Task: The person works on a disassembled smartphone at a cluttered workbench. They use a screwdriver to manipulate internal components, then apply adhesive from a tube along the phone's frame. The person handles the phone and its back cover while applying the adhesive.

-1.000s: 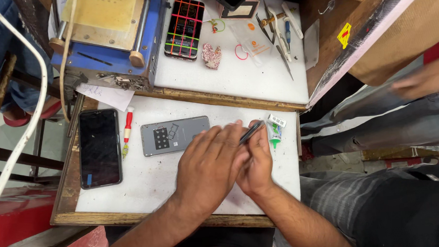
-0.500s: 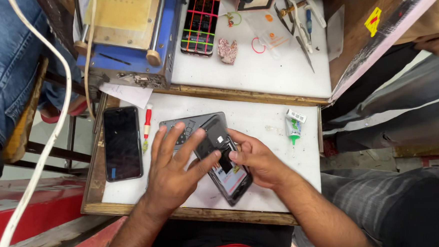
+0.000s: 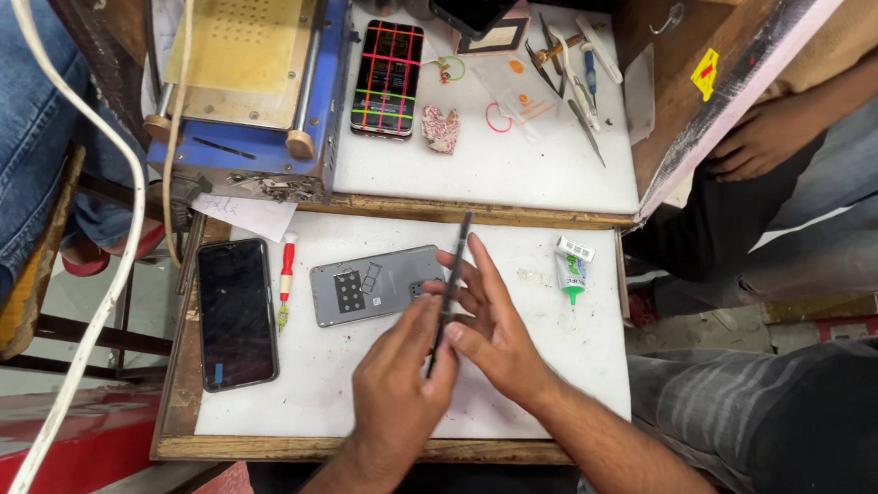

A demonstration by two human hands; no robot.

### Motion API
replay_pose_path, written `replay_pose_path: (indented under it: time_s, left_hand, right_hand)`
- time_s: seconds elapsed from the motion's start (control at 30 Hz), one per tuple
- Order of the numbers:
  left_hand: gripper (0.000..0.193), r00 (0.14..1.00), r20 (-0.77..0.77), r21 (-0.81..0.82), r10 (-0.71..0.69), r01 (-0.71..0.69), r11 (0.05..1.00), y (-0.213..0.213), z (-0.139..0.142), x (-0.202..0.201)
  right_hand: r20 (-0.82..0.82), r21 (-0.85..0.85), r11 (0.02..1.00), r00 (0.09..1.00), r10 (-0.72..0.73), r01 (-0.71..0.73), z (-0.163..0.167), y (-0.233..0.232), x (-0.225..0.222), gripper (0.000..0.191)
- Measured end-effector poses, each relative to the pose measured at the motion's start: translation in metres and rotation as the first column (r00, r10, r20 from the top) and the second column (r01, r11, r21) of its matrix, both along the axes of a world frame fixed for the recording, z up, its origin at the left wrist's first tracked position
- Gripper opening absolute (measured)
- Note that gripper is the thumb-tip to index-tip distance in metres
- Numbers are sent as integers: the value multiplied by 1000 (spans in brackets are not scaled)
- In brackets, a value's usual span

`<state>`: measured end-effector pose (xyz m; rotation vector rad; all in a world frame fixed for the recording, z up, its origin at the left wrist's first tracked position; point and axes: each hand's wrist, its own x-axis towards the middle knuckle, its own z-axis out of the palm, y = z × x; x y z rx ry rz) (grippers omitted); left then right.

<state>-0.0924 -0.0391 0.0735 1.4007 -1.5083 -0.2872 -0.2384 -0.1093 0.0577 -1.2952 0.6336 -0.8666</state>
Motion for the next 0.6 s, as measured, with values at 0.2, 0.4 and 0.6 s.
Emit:
replay_pose_path:
  time_s: [0.2, 0.4, 0.6]
  left_hand:
    - [50, 987, 161, -54, 5, 4, 999, -1, 16, -15]
    - [49, 959, 282, -94, 26, 1, 996, -6, 23, -29]
    - [43, 980, 173, -37, -100, 108, 993, -2, 22, -25]
  right_hand:
    - [218, 123, 990, 975, 38, -66, 0, -3, -3, 89]
    - [400, 285, 952, 916, -13, -110, -2, -10, -8, 84]
    - [487, 443, 894, 856, -175, -69, -4, -18, -16, 78]
